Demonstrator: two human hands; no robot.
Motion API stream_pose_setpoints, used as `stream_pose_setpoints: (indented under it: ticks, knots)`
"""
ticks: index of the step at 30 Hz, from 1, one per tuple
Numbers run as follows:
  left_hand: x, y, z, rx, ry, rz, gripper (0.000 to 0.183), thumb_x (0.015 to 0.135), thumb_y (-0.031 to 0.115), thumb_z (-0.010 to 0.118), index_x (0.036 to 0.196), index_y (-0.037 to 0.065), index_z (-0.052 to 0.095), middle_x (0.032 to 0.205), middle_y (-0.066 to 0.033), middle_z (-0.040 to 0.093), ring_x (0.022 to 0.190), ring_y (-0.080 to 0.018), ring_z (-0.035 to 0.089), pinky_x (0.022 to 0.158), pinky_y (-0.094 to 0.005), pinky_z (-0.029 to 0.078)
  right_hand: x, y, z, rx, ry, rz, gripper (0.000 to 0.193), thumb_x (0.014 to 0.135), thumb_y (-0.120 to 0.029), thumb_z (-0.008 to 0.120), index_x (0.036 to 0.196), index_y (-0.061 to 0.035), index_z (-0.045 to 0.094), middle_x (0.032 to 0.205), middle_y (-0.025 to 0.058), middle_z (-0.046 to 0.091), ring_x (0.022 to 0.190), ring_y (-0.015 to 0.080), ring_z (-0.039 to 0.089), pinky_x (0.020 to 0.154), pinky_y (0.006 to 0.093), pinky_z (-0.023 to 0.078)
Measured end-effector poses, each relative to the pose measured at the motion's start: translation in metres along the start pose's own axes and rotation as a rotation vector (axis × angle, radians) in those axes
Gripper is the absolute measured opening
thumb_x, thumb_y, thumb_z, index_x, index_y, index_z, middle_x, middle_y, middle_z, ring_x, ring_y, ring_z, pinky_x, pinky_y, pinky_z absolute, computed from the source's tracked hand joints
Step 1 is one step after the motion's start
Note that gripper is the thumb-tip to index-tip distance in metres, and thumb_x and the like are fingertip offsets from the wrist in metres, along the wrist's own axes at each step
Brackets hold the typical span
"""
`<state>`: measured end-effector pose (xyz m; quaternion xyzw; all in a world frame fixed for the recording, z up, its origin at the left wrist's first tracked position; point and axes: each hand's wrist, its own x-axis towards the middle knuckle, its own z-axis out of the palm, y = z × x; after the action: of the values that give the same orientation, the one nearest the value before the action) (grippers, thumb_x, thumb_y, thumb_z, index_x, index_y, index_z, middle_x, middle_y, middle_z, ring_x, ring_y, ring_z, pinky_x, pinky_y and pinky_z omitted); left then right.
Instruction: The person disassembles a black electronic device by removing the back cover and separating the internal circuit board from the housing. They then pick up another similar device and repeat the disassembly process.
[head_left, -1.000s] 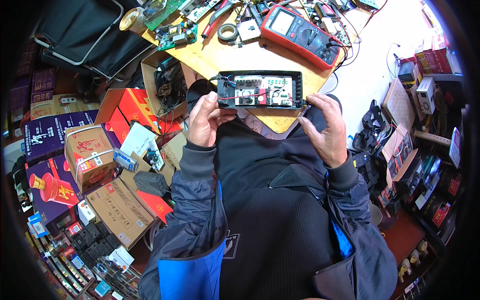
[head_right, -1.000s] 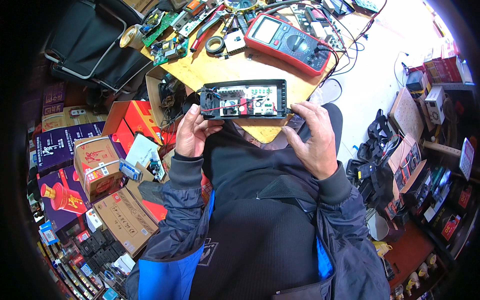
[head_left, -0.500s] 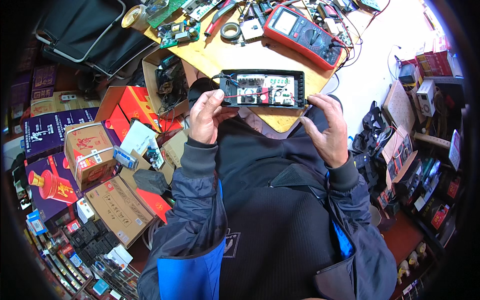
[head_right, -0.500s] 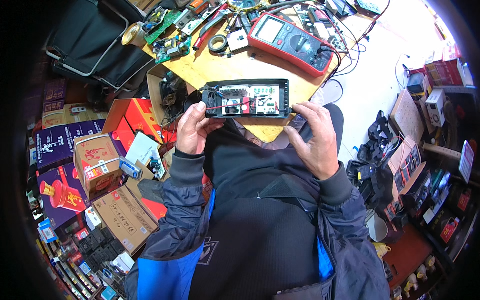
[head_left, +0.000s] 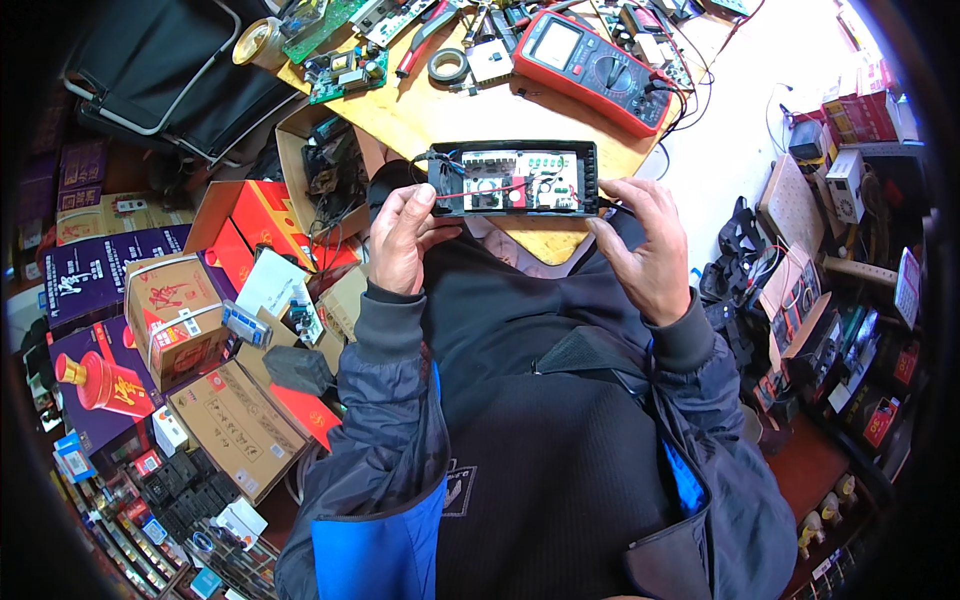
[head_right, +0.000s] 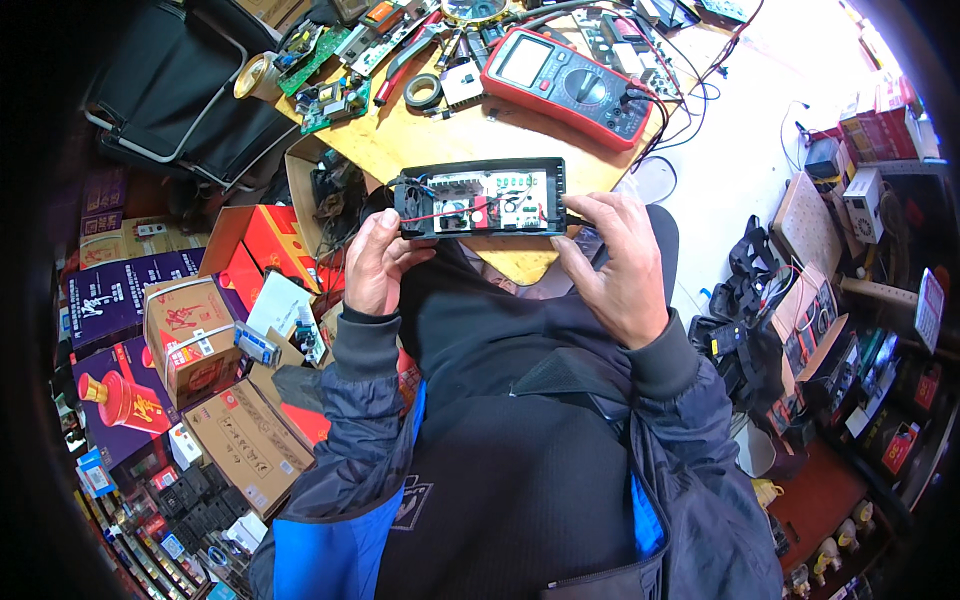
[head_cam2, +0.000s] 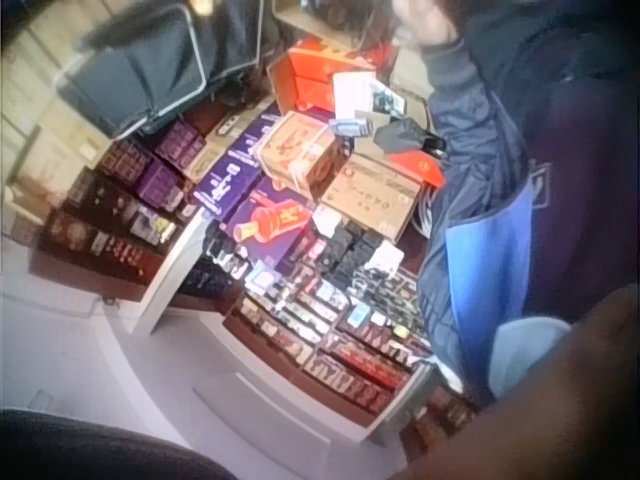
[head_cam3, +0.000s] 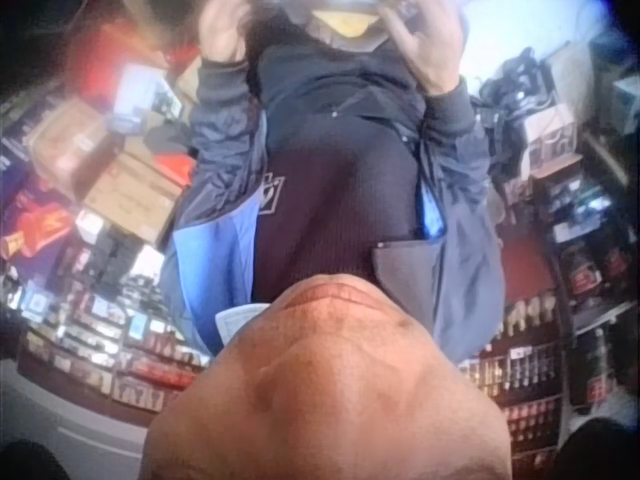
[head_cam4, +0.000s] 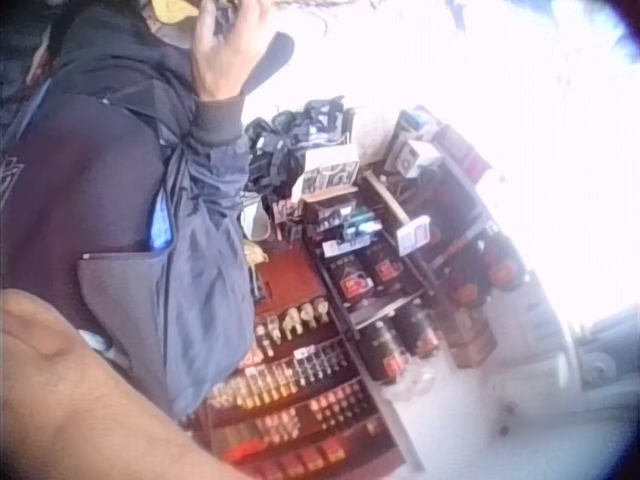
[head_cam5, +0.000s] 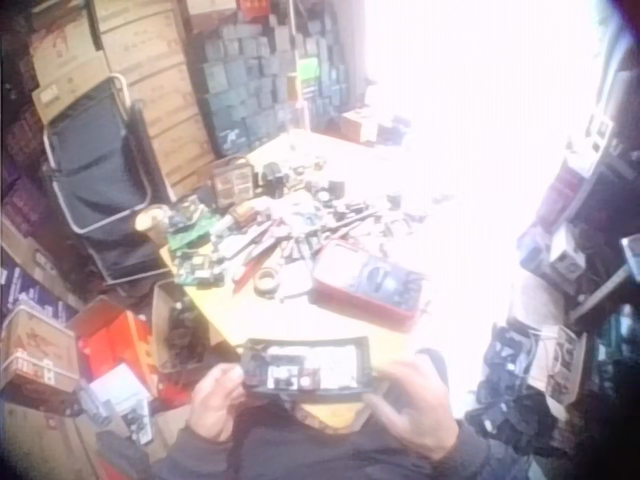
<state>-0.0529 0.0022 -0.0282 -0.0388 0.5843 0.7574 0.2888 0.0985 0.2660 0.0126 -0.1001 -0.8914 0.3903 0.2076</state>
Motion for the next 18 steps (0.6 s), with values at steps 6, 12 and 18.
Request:
stream_pose_setpoints:
  ticks: [6,12,18]
  knots:
    - [-0.002,0.004,-0.002,0.093,0.022,0.053,0.044,0.101,0.036,0.075,0.124,0.0,0.061,0.11,-0.0094,0.071,0.093,-0.0173,0.072,0.08,-0.0329,0.062,0.031,0.002,0.009,-0.081,-0.044,-0.086,0.031,0.081,-0.007,0.078,0.112,-0.0073,0.075,0.102,0.0125,0.064,0.1,0.0311,0.06,0.087,0.0417,0.05]
    - [0.0,0.002,0.0,0.158,0.023,0.057,0.037,0.104,0.03,0.071,0.126,0.003,0.059,0.112,-0.0087,0.073,0.095,-0.0181,0.074,0.082,-0.0346,0.062,0.066,0.003,0.014,-0.188,-0.288,-0.086,0.027,0.081,-0.014,0.075,0.108,-0.0085,0.077,0.104,0.011,0.061,0.107,0.0309,0.06,0.095,0.0433,0.05]
    - [0.001,0.0,0.0,0.139,0.015,0.07,0.036,0.105,0.03,0.07,0.126,0.002,0.059,0.111,-0.0082,0.072,0.093,-0.017,0.073,0.082,-0.0346,0.062,0.08,-0.002,0.012,-0.287,-0.381,-0.172,0.019,0.081,-0.014,0.073,0.098,-0.0075,0.079,0.099,0.0144,0.059,0.103,0.0337,0.058,0.094,0.0435,0.049]
